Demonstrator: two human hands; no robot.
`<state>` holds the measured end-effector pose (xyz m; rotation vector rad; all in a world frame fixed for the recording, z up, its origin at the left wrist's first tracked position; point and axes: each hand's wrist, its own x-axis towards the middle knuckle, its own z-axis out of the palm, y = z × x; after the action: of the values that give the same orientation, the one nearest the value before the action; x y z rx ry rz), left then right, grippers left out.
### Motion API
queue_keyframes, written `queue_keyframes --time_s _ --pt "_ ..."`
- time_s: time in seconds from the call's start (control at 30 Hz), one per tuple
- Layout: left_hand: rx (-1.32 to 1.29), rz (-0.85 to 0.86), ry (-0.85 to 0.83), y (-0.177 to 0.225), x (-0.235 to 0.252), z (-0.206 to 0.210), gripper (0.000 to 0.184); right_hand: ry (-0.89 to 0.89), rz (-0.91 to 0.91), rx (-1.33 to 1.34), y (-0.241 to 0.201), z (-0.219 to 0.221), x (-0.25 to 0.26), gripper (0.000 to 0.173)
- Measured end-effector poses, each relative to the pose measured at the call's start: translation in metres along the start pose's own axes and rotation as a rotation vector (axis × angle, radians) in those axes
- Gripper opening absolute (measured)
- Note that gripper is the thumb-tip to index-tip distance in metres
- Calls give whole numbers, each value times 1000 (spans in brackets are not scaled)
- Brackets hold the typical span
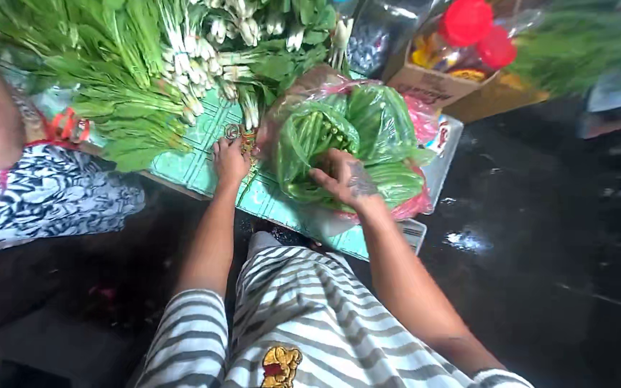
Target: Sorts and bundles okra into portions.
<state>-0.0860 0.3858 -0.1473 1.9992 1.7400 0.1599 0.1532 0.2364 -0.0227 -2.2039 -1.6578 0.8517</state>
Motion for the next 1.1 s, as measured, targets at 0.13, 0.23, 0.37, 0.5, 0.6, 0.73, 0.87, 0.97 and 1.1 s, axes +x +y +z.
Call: queue_keyframes --time_s 0.13,0.23,0.37,0.5,0.6,0.73,0.87,0.97,1.1 --pt "-127 85 91 -8 -6 4 38 178 168 -314 -3 36 4 64" --pt "-388 144 250 2 -36 -16 36 216 140 -335 9 39 2 55" --pt "-559 371 233 31 -87 -27 27 76 1 -282 28 24 -7 47" --pt "-635 662 12 55 -104 -7 20 41 -140 -320 35 16 -5 19" --pt "-642 745 -53 61 -107 -1 17 85 -267 -260 36 7 -2 9" --pt "-646 696 -41 63 -108 -4 16 229 -282 -143 42 -9 -7 9" --pt "-631 654 41 79 -103 -12 20 323 -277 -59 42 -41 -8 11" --pt "-576 803 112 110 -95 -30 34 356 -323 -18 23 -73 -20 10" --pt "-428 958 -52 159 -86 -63 55 338 -470 117 -10 -98 -38 10"
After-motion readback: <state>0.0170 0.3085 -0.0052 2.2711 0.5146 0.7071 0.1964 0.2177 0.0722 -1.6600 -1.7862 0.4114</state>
